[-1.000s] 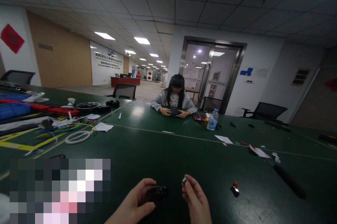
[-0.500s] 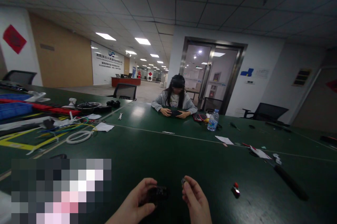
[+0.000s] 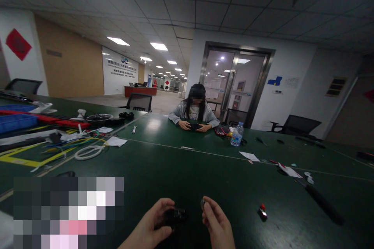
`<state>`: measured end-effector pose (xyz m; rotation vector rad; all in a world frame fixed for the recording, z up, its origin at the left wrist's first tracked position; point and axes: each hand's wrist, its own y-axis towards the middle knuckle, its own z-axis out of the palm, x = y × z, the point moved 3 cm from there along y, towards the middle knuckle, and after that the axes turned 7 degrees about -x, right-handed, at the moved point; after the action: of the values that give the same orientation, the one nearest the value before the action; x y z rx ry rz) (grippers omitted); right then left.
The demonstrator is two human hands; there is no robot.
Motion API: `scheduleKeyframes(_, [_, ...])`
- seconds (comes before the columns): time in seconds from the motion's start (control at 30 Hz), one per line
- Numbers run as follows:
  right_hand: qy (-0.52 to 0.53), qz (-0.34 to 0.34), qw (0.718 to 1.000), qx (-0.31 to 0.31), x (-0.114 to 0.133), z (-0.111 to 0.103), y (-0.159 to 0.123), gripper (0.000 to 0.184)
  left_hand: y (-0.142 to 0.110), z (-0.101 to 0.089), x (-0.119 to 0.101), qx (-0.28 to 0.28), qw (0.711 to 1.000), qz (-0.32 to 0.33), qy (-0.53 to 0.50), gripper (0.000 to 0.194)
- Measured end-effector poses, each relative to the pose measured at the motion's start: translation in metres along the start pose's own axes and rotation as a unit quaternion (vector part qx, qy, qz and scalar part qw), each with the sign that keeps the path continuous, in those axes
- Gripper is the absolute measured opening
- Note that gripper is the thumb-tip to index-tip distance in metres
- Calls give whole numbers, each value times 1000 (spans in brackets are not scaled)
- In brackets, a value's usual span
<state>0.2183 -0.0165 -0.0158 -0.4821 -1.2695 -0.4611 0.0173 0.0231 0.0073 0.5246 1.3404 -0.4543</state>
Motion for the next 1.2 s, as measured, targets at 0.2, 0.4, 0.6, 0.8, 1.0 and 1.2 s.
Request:
scheduleKeyframes(0.2, [16,15,1000,12,-2,0,1,51,2,-2,7,6,1000,-1,-20,51])
scheduleKeyframes(0.4, [30,13,999,16,-8,-2,4,52,1,-2,6,-3,1000,-6,-12,50])
scheduleKeyframes(0.6, [-1,-5,1000,20,-5,-1,2,50,0,0,1,-2,1000,-8,-21,49])
scheduleKeyframes(0.8, [-41,5,999,28,-5,-1,5,51,4,-4,8,18,1000,-6,1,52])
scheduleKeyframes(1.0, [-66,-18,997,44,4,3,0,52,5,-6,14,13,1000,1,10,48])
scheduleKeyframes(1.2, [-97,-135,985,52,6,13,-15,46,6,-2,14,27,1000,13,-4,44])
